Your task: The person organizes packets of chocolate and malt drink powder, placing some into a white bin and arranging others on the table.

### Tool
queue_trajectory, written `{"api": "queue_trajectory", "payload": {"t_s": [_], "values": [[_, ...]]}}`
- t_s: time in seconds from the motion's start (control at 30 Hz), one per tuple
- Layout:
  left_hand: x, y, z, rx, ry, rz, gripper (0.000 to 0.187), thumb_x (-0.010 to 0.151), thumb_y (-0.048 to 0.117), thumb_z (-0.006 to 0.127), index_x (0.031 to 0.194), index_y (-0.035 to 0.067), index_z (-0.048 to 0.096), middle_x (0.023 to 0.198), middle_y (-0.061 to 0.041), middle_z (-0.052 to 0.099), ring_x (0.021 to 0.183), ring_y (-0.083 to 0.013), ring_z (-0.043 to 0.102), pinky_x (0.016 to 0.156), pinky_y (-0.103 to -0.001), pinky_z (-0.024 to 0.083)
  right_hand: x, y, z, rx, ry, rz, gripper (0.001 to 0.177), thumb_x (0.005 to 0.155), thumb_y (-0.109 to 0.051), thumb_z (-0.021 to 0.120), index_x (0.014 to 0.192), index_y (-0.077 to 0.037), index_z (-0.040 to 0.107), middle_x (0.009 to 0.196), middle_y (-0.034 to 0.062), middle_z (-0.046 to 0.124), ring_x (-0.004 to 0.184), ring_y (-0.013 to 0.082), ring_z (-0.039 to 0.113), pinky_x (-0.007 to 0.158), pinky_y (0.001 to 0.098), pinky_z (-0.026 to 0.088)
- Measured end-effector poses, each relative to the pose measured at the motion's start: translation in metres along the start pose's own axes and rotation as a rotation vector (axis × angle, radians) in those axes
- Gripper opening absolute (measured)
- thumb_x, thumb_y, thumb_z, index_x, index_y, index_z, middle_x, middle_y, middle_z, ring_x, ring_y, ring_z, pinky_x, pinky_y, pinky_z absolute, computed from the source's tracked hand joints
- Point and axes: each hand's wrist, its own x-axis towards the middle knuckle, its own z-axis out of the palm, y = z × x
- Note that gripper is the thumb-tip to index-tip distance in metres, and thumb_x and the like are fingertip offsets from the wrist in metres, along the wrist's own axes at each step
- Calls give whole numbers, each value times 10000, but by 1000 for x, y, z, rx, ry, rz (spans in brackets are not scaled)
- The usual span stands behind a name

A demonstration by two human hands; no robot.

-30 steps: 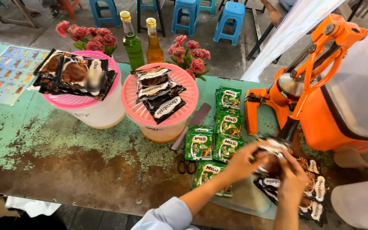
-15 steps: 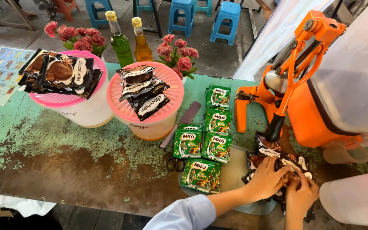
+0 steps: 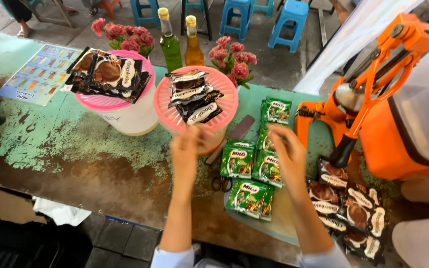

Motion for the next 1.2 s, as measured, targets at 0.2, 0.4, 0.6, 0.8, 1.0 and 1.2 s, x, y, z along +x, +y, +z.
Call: {"api": "queue_trajectory", "payload": {"t_s": [0.2, 0.4, 0.6, 0.8, 1.0, 1.2], "values": [[94, -11, -29, 236, 393, 66, 435, 1044, 270, 486, 1399, 26, 548, 1334, -199, 520, 1084, -244, 616, 918, -385, 551, 138, 23, 108, 183, -234, -106, 426, 1085, -302, 541, 1440, -67, 559, 1276, 37, 642, 1142, 121, 587, 951, 278, 481], [134, -53, -1, 801, 390, 345, 580, 1076, 318, 561, 1509, -48, 439, 1474, -323, 479, 1374, -507, 381, 1135, -528, 250, 196, 65, 175, 122, -305, -68, 488, 1075, -319, 579, 1468, -41, 499, 1375, 34, 599, 1235, 129, 575, 1048, 282, 436], [127, -42, 6, 546, 437, 338, 476, 1012, 300, 602, 1375, -7, 574, 1378, -202, 626, 1343, -374, 524, 1171, -485, 328, 154, 48, 179, 38, -242, -62, 378, 986, -262, 644, 1305, -58, 649, 1232, 84, 706, 1099, 153, 655, 984, 295, 505], [117, -25, 13, 470, 488, 277, 420, 971, 281, 678, 1254, -11, 574, 1255, -203, 641, 1243, -376, 558, 1126, -489, 333, 140, 28, 185, -284, -129, -158, 360, 942, -297, 715, 1223, -82, 651, 1149, 99, 720, 1060, 191, 673, 922, 327, 495], [116, -22, 11, 498, 473, 295, 388, 900, 155, 707, 1232, -9, 591, 1211, -184, 665, 1199, -372, 588, 1100, -498, 357, 141, 33, 189, -246, -24, -294, 216, 884, -219, 785, 1009, -56, 719, 986, 87, 752, 883, 185, 693, 814, 319, 532], [116, -23, 10, 335, 484, 281, 376, 857, 71, 722, 1214, -16, 644, 1187, -136, 685, 1135, -282, 623, 1038, -421, 432, 130, 29, 183, 50, -80, -89, 162, 891, -101, 770, 1037, -40, 733, 917, 10, 722, 768, 47, 634, 676, 220, 511]]}}
